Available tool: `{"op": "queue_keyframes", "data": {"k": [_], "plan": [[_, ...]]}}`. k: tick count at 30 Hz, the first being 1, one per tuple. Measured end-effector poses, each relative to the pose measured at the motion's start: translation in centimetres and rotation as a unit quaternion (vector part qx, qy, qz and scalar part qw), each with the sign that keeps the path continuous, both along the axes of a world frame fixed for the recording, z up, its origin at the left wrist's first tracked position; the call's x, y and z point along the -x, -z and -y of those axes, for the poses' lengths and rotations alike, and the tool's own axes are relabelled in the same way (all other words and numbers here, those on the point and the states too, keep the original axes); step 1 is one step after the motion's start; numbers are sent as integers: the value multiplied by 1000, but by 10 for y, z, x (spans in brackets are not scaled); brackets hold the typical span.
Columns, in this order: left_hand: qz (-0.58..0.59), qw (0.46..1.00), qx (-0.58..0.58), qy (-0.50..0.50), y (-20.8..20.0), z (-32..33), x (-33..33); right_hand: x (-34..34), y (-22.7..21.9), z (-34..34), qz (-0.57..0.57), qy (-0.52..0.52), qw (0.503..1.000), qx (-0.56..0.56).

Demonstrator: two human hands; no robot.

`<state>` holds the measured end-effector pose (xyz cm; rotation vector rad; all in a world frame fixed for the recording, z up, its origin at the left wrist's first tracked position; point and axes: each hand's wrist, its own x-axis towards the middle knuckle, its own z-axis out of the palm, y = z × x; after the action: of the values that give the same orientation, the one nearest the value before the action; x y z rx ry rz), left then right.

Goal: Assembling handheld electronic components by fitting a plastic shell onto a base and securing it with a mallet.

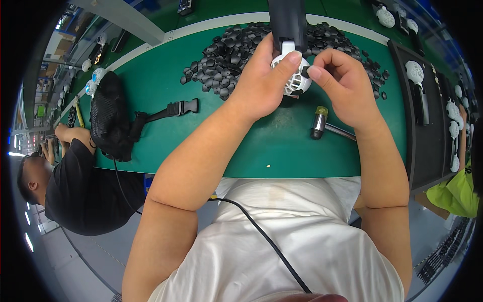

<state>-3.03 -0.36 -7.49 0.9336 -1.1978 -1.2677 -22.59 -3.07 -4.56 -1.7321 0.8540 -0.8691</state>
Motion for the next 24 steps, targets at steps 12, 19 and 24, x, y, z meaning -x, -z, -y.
{"op": "queue_keyframes", "data": {"k": [12, 19, 24], "plan": [[81, 995, 43, -27, -2, -4, 2, -3, 6, 0, -43, 19, 997, 67], [106, 993, 34, -42, -2, -4, 4, -6, 6, -3, -64, 54, 990, 113], [77, 995, 10, -58, 0, -1, 2, -8, 1, -6, -54, 60, 995, 62]]}}
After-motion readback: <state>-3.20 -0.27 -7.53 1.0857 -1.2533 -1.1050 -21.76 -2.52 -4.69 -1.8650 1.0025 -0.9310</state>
